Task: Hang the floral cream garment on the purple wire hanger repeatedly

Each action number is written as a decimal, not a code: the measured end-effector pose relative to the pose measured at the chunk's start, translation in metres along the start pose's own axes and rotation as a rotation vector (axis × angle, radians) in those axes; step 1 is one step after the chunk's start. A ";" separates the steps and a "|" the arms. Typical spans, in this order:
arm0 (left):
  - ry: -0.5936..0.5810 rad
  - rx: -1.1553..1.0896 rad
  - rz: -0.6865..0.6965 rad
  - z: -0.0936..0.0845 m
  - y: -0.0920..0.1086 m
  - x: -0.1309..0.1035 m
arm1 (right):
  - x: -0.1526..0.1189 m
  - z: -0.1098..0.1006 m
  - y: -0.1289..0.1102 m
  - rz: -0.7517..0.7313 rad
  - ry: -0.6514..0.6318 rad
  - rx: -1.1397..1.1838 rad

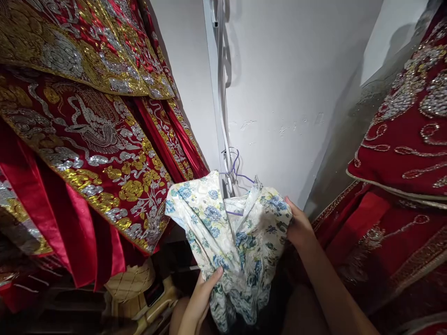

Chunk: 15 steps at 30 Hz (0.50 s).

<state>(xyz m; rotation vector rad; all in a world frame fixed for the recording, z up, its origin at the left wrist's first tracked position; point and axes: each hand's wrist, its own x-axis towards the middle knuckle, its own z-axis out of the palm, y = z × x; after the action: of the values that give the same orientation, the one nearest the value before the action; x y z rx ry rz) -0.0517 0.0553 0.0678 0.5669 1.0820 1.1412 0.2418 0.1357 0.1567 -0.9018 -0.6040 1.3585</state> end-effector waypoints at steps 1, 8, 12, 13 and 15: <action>0.005 -0.001 -0.007 0.000 -0.002 -0.002 | -0.002 -0.003 0.004 -0.025 -0.025 -0.012; 0.051 0.088 0.001 -0.008 -0.008 -0.013 | -0.009 -0.022 0.023 -0.485 0.268 -0.108; 0.053 0.074 0.000 -0.014 -0.011 -0.022 | -0.004 -0.015 0.020 -0.556 0.313 -0.142; 0.043 0.066 -0.011 -0.015 -0.012 -0.025 | -0.002 -0.013 0.017 -0.560 0.289 -0.157; 0.005 0.041 -0.046 -0.013 -0.014 -0.032 | -0.001 -0.009 0.009 -0.566 0.235 -0.198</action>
<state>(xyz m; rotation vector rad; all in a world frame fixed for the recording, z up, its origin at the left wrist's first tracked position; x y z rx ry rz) -0.0579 0.0185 0.0636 0.5684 1.1194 1.0836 0.2443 0.1332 0.1444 -0.9408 -0.7496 0.6828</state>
